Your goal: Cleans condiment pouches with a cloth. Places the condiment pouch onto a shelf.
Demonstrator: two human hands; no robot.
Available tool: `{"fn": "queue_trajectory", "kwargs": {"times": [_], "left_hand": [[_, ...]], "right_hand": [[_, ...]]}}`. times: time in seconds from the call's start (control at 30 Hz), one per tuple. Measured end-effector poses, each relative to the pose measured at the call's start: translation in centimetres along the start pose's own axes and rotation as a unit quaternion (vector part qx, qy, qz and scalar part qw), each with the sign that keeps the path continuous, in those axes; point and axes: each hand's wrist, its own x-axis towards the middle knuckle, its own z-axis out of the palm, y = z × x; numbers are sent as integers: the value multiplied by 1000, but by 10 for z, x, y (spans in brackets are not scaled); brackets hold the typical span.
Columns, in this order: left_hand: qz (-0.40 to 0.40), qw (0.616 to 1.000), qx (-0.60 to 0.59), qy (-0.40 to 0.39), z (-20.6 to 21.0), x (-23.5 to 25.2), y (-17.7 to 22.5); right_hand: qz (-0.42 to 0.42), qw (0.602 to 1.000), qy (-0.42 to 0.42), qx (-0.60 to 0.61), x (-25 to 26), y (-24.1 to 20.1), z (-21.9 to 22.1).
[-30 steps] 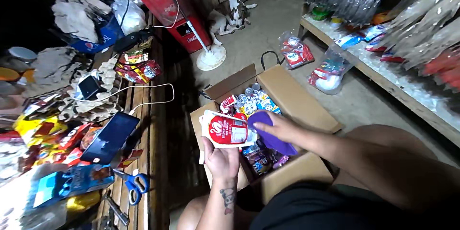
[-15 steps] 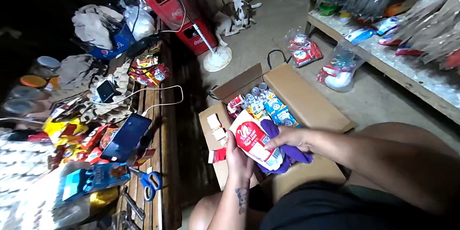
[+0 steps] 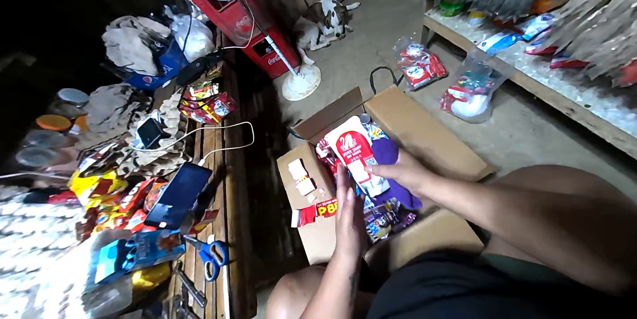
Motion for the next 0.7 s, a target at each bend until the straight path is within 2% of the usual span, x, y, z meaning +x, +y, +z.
{"fn": "queue_trajectory", "kwargs": {"times": [0.07, 0.13, 0.2, 0.27, 0.37, 0.47, 0.53, 0.6, 0.7], "left_hand": [[4, 1000, -31, 1, -2, 3, -6], [13, 998, -60, 21, -4, 4, -10], [-19, 992, -83, 89, 0, 2, -12], [-39, 985, -119, 116, -1, 3, -10], [-62, 973, -166, 150, -1, 7, 1], [-76, 958, -245, 127, 0, 8, 7], [-61, 954, -280, 91, 0, 7, 4], [-18, 965, -256, 58, 0, 6, 4], [35, 975, -205, 77, -4, 8, 6]], "right_hand": [[-97, 990, -6, -107, -4, 11, 3], [-181, 964, -70, -181, -10, 21, 5], [-238, 938, -141, -209, -15, 31, 6], [-277, 919, -180, -215, -17, 37, 5], [-316, 914, -176, -185, -13, 30, 0], [-398, 894, -104, -180, -8, 27, -1], [-454, 853, -99, -237, -7, 32, -1], [-479, 803, -149, -321, -11, 39, 0], [-506, 732, -193, -412, -21, 46, 1]]}}
